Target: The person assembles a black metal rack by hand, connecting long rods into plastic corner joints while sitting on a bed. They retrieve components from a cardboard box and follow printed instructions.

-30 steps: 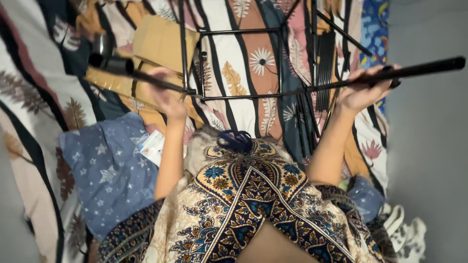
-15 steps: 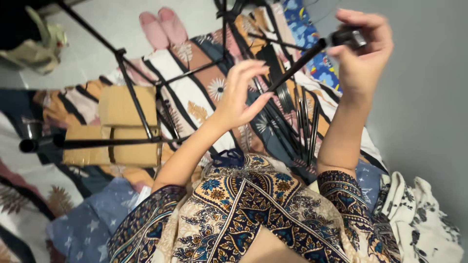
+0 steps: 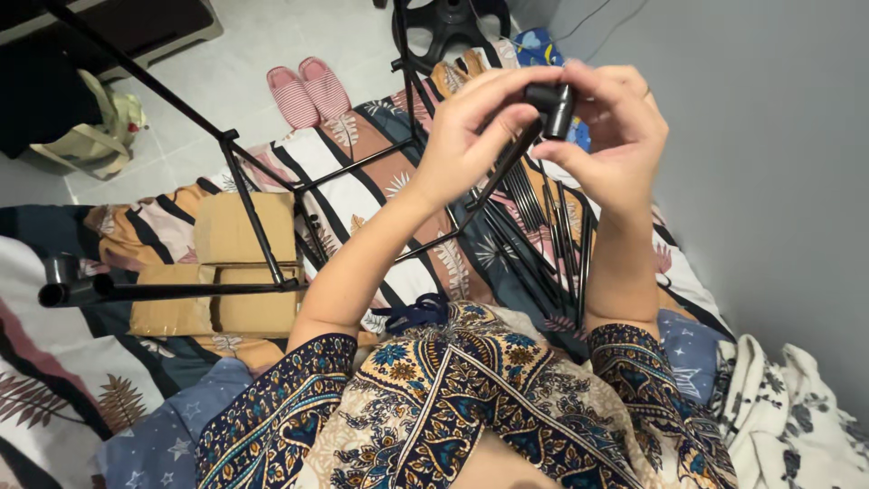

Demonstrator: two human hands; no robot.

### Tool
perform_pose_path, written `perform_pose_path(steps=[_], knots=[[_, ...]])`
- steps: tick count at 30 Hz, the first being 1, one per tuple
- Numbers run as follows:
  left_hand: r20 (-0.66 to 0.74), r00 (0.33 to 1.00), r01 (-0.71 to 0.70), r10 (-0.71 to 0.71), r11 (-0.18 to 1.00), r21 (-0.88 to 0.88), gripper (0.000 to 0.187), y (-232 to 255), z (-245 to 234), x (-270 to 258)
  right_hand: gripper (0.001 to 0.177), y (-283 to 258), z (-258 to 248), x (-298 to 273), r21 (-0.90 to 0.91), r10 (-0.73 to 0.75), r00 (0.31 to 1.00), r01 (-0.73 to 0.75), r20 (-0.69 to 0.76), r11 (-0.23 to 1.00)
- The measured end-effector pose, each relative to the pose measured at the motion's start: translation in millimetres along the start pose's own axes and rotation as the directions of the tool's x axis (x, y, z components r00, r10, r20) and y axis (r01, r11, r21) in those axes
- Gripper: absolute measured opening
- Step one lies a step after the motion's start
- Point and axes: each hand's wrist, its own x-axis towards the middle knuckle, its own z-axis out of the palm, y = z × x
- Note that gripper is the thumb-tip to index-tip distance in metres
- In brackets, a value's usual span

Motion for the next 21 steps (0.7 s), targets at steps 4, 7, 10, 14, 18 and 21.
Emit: perform_pose_path(steps=[4,7,10,14,18,21], knots=[[0.07,0.993,0.113,-0.095,0.93,-0.348,0.031,-17.4,-8.3,8.7,0.068,-3.7,-1.6,-0.4,0.134,0.102,0.994,-0.106,0.034,0.985],[0.114,0.988,0.147,-0.107,0.884,-0.444,0.032,-23.0,-10.6,6.8,0.062,-6.9,-8.1,3.8,0.109,0.114,0.992,-0.119,0.047,0.987],[0.106,0.989,0.143,-0.106,0.877,-0.459,0.033,-27.2,-8.0,6.2,0.053,-6.9,-10.6,5.3,0.131,0.17,0.985,-0.173,0.031,0.976],[0.068,0.991,0.132,-0.114,0.821,-0.556,0.031,-31.9,-3.2,9.9,0.038,-4.8,-17.7,10.3,0.0,0.101,0.993,-0.101,0.068,0.995],[0.004,0.996,0.085,-0.092,0.911,-0.404,0.026,-36.0,2.4,21.5,0.045,1.8,-29.4,22.6,-0.111,0.079,0.994,-0.071,0.074,0.991],[-0.025,0.996,0.078,-0.087,0.965,-0.251,0.023,-34.2,6.9,24.3,0.051,9.3,-32.2,29.3,-0.069,0.068,0.993,-0.061,0.097,0.996]])
